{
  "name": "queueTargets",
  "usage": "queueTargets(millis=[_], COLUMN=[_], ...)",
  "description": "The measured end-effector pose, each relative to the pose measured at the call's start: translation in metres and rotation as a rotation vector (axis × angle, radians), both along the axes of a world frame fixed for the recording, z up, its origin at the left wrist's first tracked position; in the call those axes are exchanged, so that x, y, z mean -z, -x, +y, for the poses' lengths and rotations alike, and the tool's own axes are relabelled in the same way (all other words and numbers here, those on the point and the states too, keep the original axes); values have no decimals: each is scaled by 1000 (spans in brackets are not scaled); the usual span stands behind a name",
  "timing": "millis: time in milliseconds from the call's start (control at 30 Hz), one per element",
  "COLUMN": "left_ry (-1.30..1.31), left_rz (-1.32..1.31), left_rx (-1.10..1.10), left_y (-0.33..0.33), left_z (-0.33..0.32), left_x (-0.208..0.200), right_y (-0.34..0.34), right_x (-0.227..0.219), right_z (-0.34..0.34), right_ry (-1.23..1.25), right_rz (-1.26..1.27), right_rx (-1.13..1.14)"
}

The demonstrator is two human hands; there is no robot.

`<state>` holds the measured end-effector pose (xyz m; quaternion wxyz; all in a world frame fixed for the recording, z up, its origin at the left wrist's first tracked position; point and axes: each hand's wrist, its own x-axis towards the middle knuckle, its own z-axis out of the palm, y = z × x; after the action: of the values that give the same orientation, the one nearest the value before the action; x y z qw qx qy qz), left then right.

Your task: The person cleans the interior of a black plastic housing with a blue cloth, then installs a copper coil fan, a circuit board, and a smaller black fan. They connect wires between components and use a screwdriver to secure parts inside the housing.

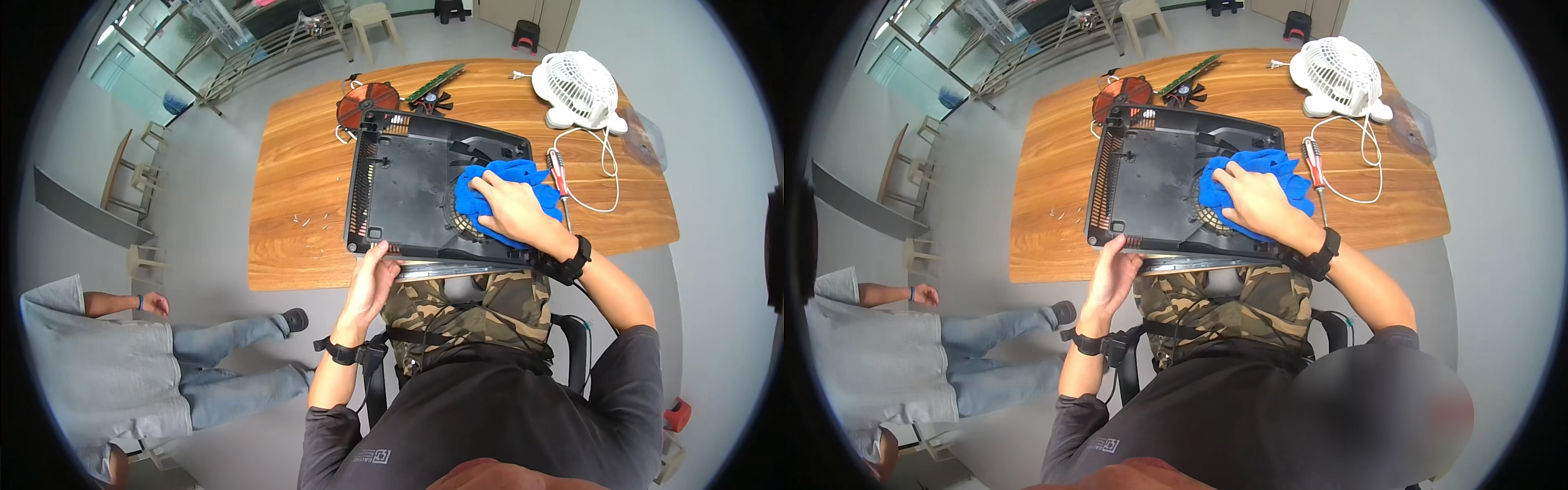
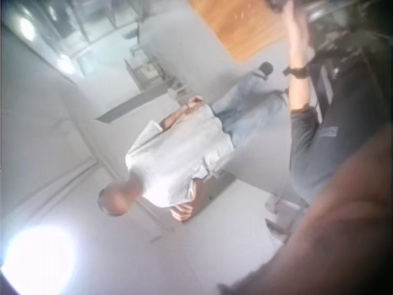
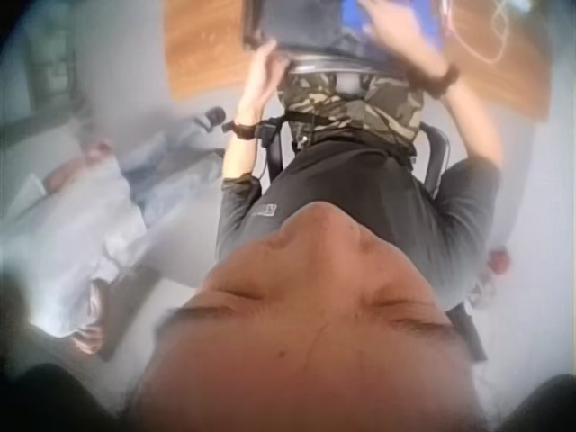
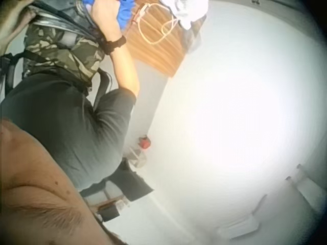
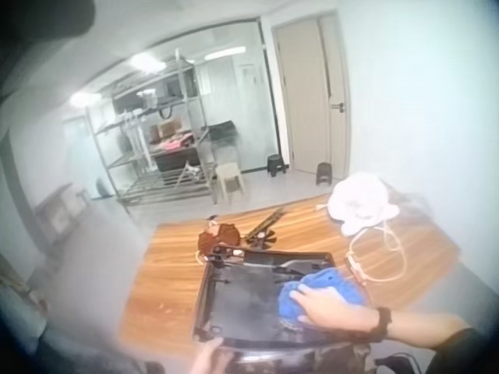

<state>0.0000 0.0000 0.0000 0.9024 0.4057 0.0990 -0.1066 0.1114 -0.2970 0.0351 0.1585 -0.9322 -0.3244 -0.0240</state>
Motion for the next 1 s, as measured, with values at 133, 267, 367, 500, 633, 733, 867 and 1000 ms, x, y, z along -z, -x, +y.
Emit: queueTargets(millis=[133,267,367,500,633,733,867,1000], left_ry=[-136,-242,-297,-322,-357,-403,-403,-415], left_rz=[4,98,159,164,207,192,106,43], left_rx=[-20,-191,-289,-361,-346,-354,-335,-318], left_y=[-4,-2,-16,-22,-15,-10,-9,-5], left_z=[-13,-23,-29,-28,-29,-31,-38,-40], left_x=[-3,4,9,11,9,-1,-15,-28], right_y=[3,15,10,2,-8,-40,-80,-85], right_x=[4,2,0,-40,-100,-89,-63,-36], right_z=[-1,3,1,-5,-1,32,78,95], right_ry=[-35,-47,-91,-193,-363,-282,-318,-303], right_rz=[-69,-21,-24,55,-98,-278,-356,-196], right_rx=[3,17,-79,-33,124,88,78,64])
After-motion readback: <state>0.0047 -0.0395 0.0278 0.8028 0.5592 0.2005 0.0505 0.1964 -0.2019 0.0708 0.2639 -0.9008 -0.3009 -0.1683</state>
